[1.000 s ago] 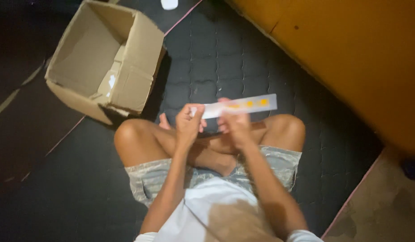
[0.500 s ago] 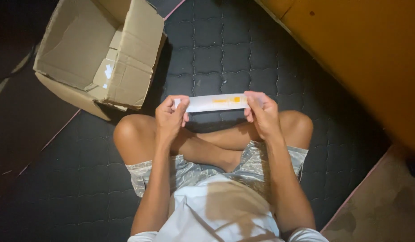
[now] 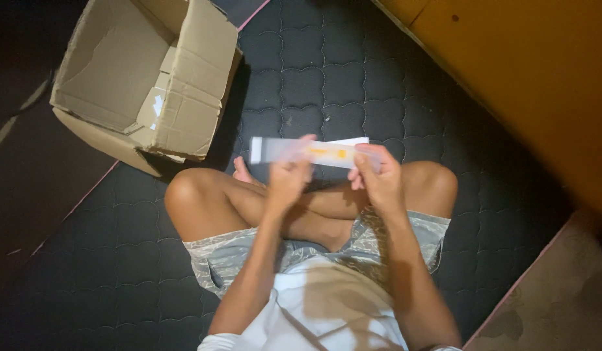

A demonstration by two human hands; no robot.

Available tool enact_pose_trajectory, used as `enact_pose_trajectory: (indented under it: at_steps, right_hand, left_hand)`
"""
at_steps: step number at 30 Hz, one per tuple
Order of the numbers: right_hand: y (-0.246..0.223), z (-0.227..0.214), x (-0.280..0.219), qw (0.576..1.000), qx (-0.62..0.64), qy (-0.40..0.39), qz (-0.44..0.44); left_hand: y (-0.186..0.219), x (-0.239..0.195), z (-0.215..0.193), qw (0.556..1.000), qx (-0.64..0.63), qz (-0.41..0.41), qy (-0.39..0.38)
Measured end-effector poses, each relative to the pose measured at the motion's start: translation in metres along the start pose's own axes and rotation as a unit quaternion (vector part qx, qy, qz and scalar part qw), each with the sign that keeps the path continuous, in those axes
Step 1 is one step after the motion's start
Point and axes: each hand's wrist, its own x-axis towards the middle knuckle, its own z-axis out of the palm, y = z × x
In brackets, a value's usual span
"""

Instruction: The person sits on the floor and repeatedly folds long, narrow white paper strips with orange markings. They fold the strips in half, smooth the creases, and place them into a cardboard box beside them.

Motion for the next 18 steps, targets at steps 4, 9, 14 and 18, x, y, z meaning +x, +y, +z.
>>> enact_pose_trajectory:
  at_steps: [4, 9, 14, 18]
  right_hand:
    - [-0.005, -0.012, -0.004, 1.0, 0.014, 0.012, 0.009]
    - [0.004, -0.002, -0.008, 0.998, 0.042, -0.018, 0.038]
    - [-0.014, 0.003, -0.02, 0.984, -0.019, -0.141, 0.109]
    - [-0.052, 0.003, -0.013, 0.964, -0.155, -0.216, 0.021]
  left_hand:
    - [0.02, 0.005, -0.038, 0.998, 0.028, 0.006, 0.051]
    - [0.023, 0.008, -0.034, 0.972, 0.169, 0.003, 0.161]
    - [0.043, 0.028, -0.037, 0.95, 0.215, -0.044, 0.222]
    - [0.06, 0.032, -0.041, 0.993, 0.106, 0.05, 0.019]
